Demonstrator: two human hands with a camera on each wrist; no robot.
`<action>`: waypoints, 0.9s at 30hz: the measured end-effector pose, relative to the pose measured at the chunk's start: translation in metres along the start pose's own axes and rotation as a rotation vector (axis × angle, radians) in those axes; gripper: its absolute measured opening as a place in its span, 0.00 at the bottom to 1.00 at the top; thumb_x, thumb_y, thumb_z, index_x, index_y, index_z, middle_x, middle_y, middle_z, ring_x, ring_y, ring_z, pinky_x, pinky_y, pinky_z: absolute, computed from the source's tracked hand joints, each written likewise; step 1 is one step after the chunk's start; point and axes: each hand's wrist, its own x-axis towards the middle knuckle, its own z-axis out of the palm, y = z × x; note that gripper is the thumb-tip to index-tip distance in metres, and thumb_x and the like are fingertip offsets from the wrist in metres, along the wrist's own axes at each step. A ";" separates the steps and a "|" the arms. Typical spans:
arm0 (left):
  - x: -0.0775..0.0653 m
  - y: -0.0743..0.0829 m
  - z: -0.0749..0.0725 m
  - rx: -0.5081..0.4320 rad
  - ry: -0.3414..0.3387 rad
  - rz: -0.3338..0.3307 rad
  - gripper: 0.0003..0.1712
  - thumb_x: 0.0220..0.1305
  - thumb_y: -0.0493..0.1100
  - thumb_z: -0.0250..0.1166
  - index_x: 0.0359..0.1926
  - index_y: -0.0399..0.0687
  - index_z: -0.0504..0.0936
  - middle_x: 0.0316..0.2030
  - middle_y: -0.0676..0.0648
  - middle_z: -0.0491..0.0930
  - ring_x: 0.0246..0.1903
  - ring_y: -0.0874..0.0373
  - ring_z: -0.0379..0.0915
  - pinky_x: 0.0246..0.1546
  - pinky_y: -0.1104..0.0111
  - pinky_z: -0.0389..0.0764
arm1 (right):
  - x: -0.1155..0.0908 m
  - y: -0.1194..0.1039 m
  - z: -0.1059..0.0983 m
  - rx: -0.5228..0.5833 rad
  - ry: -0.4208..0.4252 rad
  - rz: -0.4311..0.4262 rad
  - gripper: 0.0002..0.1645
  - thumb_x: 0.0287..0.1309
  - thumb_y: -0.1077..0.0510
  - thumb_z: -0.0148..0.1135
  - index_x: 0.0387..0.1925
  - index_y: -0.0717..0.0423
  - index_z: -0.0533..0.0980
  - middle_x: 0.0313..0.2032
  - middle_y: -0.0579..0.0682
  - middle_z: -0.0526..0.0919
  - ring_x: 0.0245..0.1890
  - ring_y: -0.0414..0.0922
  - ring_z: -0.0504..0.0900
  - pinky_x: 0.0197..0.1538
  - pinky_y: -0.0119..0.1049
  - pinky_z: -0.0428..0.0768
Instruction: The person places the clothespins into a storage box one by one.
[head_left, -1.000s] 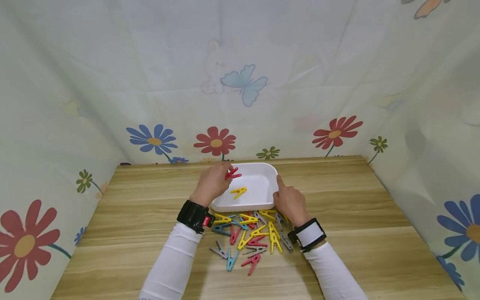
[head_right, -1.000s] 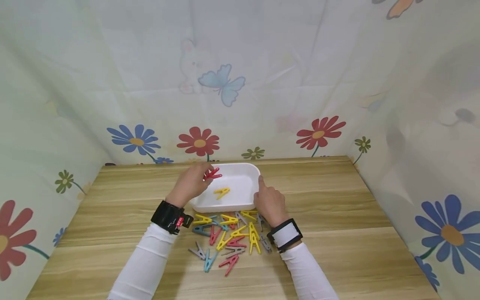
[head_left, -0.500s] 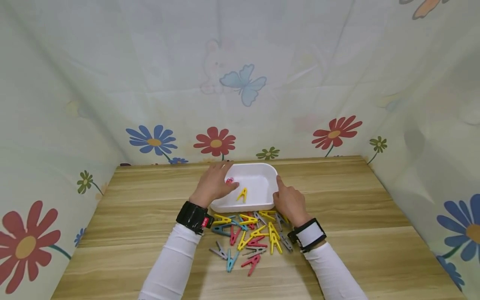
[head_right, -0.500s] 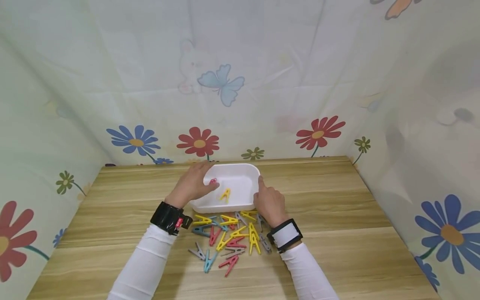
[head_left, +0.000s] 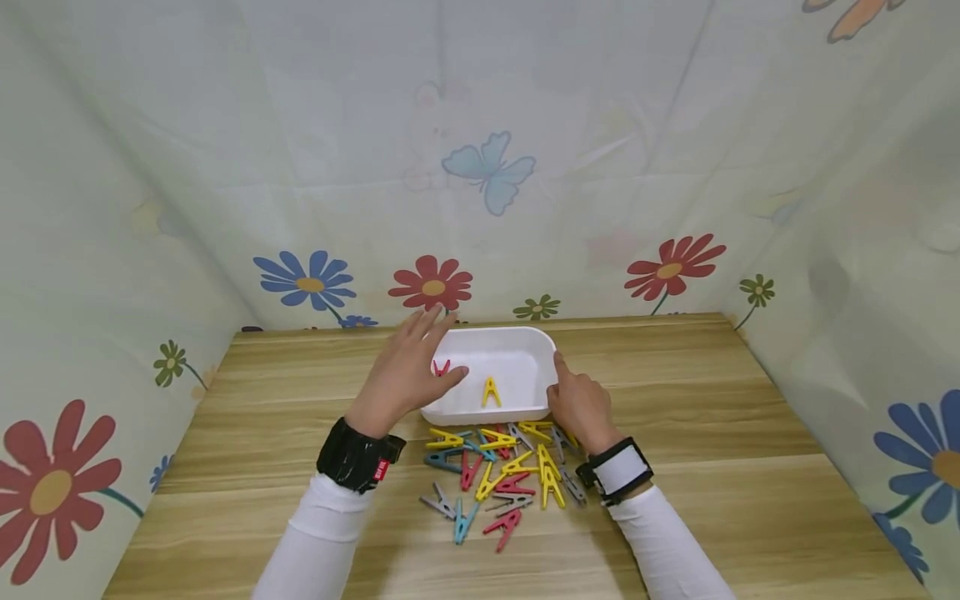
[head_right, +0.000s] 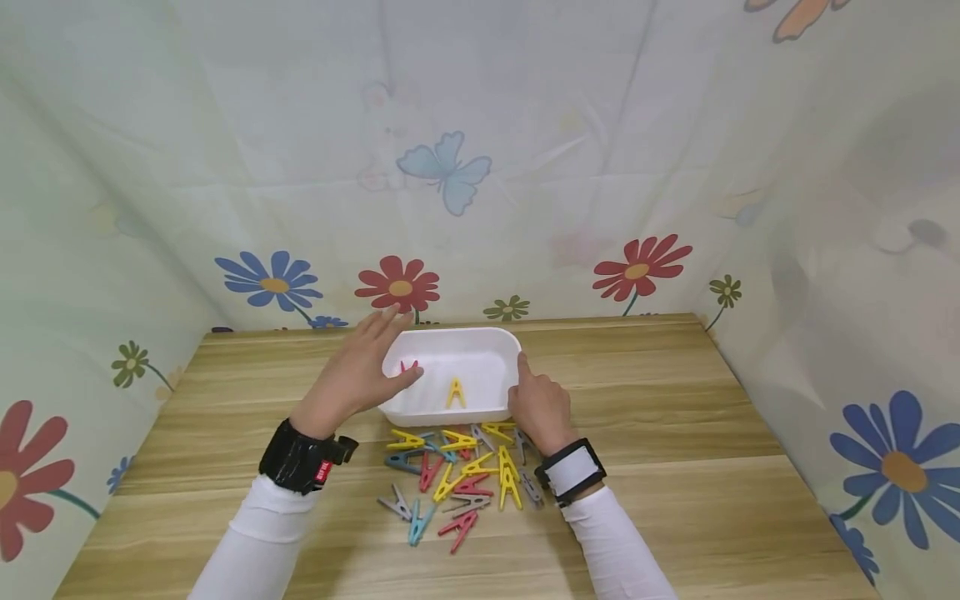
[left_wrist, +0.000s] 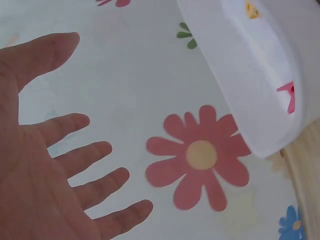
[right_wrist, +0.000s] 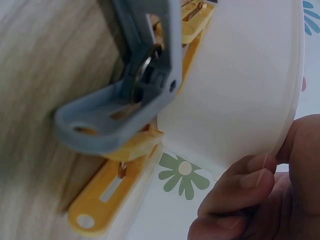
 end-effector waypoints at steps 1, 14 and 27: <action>-0.003 0.000 -0.003 0.007 0.010 0.008 0.47 0.60 0.63 0.65 0.75 0.55 0.58 0.76 0.45 0.55 0.75 0.42 0.49 0.72 0.46 0.56 | 0.000 0.000 0.000 0.001 0.000 -0.002 0.36 0.64 0.57 0.53 0.72 0.59 0.61 0.14 0.52 0.72 0.13 0.48 0.69 0.16 0.38 0.62; -0.056 0.000 -0.013 0.064 0.032 0.070 0.51 0.55 0.60 0.71 0.75 0.53 0.59 0.76 0.43 0.54 0.75 0.41 0.49 0.70 0.45 0.59 | -0.001 0.002 -0.001 0.000 0.014 -0.012 0.36 0.64 0.57 0.53 0.72 0.59 0.61 0.13 0.51 0.71 0.12 0.47 0.68 0.16 0.37 0.61; -0.104 -0.001 0.029 -0.043 -0.260 0.094 0.47 0.57 0.62 0.69 0.74 0.60 0.61 0.76 0.50 0.55 0.74 0.44 0.52 0.69 0.45 0.62 | -0.001 0.000 0.001 -0.006 0.025 -0.008 0.36 0.64 0.56 0.52 0.72 0.59 0.61 0.14 0.52 0.71 0.13 0.47 0.68 0.16 0.38 0.61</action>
